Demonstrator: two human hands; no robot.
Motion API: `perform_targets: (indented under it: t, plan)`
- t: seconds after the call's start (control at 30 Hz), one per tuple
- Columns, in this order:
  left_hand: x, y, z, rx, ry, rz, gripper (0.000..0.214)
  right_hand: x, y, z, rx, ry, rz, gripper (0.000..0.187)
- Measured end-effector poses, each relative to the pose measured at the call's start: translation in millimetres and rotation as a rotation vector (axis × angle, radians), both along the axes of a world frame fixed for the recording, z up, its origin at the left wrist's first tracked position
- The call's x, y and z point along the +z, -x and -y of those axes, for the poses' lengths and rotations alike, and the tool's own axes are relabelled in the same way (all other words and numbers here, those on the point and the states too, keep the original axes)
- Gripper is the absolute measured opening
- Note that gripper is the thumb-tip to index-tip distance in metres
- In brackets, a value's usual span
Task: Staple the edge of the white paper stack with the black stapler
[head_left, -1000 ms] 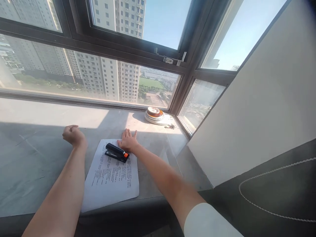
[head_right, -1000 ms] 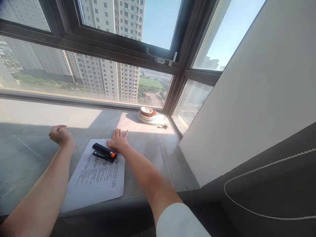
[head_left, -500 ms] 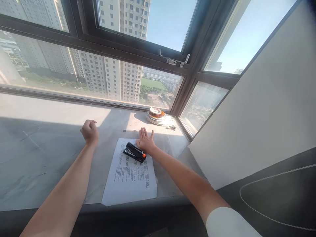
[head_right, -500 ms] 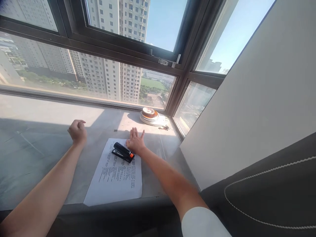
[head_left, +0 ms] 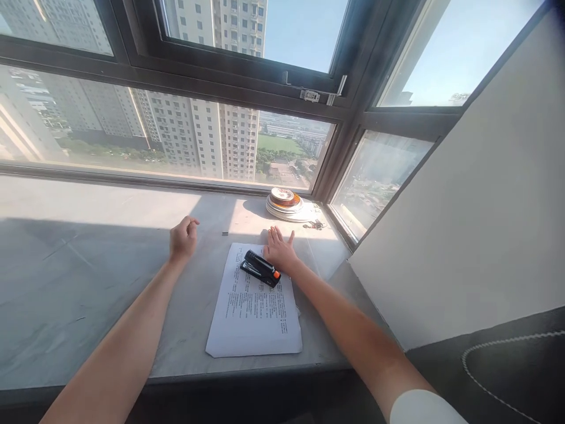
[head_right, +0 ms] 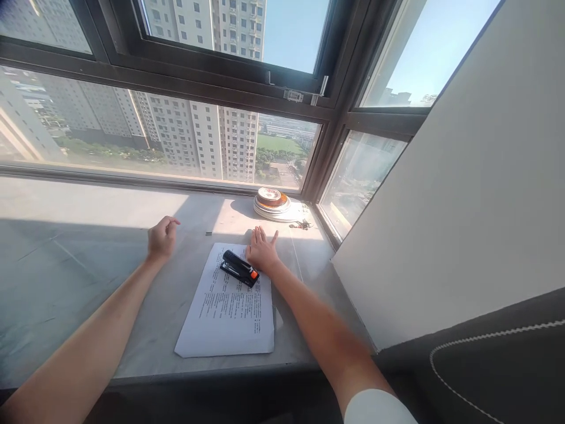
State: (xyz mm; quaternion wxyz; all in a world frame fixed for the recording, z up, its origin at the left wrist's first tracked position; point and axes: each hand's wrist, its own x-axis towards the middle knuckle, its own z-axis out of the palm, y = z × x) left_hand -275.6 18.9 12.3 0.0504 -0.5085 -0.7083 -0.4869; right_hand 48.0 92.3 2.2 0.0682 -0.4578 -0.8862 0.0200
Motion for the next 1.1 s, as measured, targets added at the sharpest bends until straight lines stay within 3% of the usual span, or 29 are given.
perform_targets:
  t: [0.2,0.33,0.4,0.47,0.57,0.67,0.73,0.93,1.1]
  plan:
    - [-0.6,-27.2,-2.5,-0.114,-0.006,-0.054,0.027,-1.9,-1.7,-2.2,0.049,-0.061,-0.041,0.069]
    - [-3.2,-36.1,-6.2,-0.263,0.041,-0.121,0.027,14.6,-9.8,-6.7,0.101,-0.137,-0.175,0.057]
    - [-4.2,-38.2,-7.1,-0.306,0.057,-0.122,0.027,29.5,-20.4,-6.3,0.124,-0.044,-0.287,0.052]
    - [-4.8,-43.1,-6.9,-0.359,0.075,-0.104,0.029,43.6,-32.7,0.8,0.217,0.160,-0.365,0.058]
    - [-5.7,-56.2,-5.5,-0.535,0.157,-0.104,0.031,53.2,-46.9,22.9,0.375,0.288,-0.374,0.042]
    - [-7.3,-67.7,-4.6,-0.799,0.329,-0.183,0.027,46.0,-50.2,42.5,0.405,0.302,-0.350,0.037]
    - [-8.4,-70.4,-4.5,-0.882,0.406,-0.204,0.024,36.4,-47.6,46.4,0.418,0.311,-0.406,0.029]
    - [-6.4,-69.8,-4.7,-0.926,0.431,-0.075,0.022,14.2,-38.4,33.6,0.476,0.202,-0.650,0.025]
    - [-3.7,-69.8,-5.5,-0.898,0.436,-0.082,0.023,12.2,-35.5,31.0,0.550,0.071,-0.442,0.028]
